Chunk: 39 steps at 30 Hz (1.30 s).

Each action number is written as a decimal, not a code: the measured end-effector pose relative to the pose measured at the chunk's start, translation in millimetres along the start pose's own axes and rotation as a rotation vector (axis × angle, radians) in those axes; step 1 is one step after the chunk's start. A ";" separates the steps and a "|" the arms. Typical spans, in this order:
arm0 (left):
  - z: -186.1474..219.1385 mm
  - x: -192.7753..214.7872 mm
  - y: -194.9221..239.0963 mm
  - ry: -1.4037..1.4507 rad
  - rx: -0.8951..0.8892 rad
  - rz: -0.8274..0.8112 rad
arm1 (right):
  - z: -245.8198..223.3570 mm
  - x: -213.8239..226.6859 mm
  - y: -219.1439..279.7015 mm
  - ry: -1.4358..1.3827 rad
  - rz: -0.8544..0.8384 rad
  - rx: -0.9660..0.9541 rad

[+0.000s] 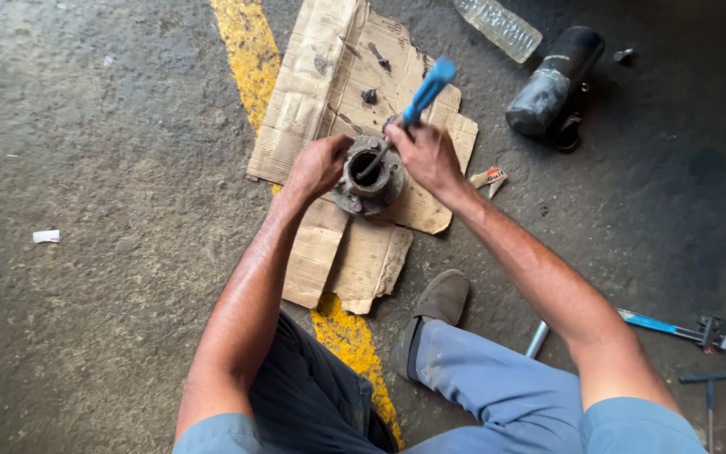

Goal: The person uses a screwdriver to scrape and remove dark residue from the interior of a cylindrical metal part placed on a piece of cardboard. The person repeatedly scrapes the inner walls and removes chunks of debris, placing them on the cardboard.

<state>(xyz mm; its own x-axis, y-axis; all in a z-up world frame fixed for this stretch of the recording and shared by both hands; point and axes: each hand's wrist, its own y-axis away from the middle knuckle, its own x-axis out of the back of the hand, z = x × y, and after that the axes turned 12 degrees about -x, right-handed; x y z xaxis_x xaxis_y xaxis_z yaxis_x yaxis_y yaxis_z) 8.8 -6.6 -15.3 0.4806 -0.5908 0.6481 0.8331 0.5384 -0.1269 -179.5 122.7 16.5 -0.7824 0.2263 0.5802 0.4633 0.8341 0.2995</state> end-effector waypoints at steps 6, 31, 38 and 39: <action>0.2 4.5 -3.3 -0.022 0.000 0.001 | 4.9 0.8 -23.5 0.087 0.023 0.196; -6.1 3.6 4.1 -0.035 0.047 -0.024 | 6.4 2.5 -23.2 0.303 -0.113 0.101; -6.1 6.9 1.3 -0.040 -0.062 0.070 | -0.6 10.7 -24.0 0.323 0.146 0.573; -5.9 7.3 1.6 -0.028 -0.051 0.067 | -3.8 9.9 -26.7 0.338 0.066 0.408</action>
<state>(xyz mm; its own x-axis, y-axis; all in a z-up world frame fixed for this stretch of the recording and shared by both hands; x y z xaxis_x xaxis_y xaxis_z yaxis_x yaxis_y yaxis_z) 15.2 -13.7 -15.2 0.5283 -0.5374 0.6574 0.8127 0.5442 -0.2082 -198.1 100.8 17.1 -0.5481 0.1661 0.8198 0.2545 0.9667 -0.0258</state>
